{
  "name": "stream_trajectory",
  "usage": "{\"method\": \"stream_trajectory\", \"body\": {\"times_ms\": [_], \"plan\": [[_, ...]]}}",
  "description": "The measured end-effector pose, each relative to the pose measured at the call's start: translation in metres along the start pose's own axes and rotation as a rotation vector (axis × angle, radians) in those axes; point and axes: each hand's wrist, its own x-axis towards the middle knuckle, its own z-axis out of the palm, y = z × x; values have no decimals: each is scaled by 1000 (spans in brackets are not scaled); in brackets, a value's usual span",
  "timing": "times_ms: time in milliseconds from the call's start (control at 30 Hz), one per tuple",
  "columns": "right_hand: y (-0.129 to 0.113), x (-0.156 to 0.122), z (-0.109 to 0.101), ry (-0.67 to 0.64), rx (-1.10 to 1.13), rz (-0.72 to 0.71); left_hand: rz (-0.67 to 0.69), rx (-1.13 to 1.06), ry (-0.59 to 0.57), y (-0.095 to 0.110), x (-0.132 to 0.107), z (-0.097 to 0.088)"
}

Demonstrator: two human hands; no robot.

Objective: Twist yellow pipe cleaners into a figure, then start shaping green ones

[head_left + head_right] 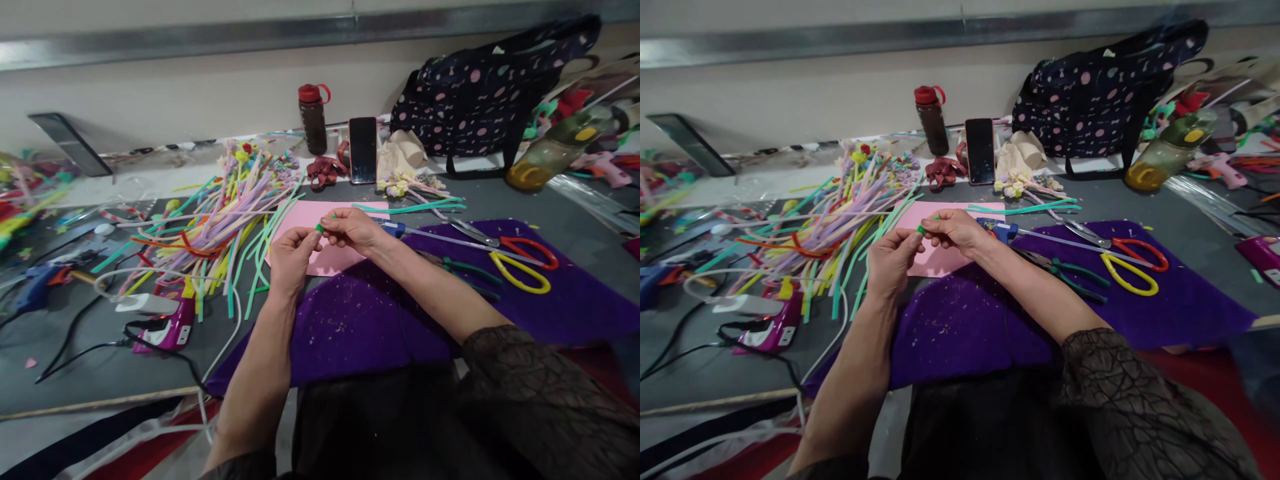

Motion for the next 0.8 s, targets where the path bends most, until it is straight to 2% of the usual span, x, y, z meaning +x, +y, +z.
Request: {"method": "stream_trajectory", "body": {"times_ms": [267,367,533,800], "plan": [[11,2,3,7,146,14,-174,-309,-52,1,0,-1],[9,-1,7,41,70,-33,-194,-340,-85,1,-1,-3],[2,-9,14,78,-125,-209,-191,-315,-105,3,-3,-6],[5,-6,6,-88,44,-46,-325,-457,-245,3,0,-10]]}}
